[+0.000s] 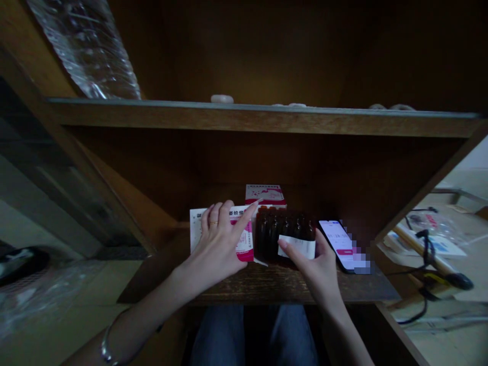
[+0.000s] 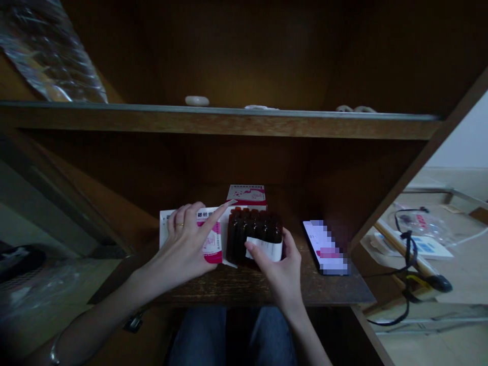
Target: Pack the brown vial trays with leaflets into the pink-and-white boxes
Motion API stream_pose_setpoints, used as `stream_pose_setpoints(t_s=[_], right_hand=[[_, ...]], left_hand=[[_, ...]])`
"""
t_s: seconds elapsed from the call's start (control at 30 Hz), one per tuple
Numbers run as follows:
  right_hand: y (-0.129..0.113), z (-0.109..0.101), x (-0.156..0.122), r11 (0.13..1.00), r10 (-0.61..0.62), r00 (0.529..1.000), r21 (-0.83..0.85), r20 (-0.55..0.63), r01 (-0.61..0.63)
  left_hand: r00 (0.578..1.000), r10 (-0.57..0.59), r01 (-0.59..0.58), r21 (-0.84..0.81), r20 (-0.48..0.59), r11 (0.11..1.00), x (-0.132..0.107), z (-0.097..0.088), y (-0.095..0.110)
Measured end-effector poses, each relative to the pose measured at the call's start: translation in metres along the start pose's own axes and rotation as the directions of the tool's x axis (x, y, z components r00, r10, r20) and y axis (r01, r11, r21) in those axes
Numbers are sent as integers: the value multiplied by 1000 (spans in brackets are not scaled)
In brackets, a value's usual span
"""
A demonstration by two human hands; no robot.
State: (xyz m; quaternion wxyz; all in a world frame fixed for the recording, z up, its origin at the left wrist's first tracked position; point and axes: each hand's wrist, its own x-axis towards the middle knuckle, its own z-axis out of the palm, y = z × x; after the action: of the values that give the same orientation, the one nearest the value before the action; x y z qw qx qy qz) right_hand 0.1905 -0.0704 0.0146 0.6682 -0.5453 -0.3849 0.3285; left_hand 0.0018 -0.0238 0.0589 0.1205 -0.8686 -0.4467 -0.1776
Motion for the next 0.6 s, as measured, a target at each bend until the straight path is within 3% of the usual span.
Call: stream_pose_setpoints(t_s=[0.17, 0.37, 0.6], right_hand=[[-1, -4, 1, 997, -21, 997, -69, 74, 26], [-6, -11, 6, 1000, 2, 994, -18, 109, 0], [-2, -11, 7, 976, 158, 970, 118, 183, -181]], left_hand=[[988, 148, -144, 63, -53, 988, -4, -1, 5], [984, 149, -146, 42, -102, 988, -4, -4, 9], [979, 174, -188, -129, -110, 974, -4, -8, 16]])
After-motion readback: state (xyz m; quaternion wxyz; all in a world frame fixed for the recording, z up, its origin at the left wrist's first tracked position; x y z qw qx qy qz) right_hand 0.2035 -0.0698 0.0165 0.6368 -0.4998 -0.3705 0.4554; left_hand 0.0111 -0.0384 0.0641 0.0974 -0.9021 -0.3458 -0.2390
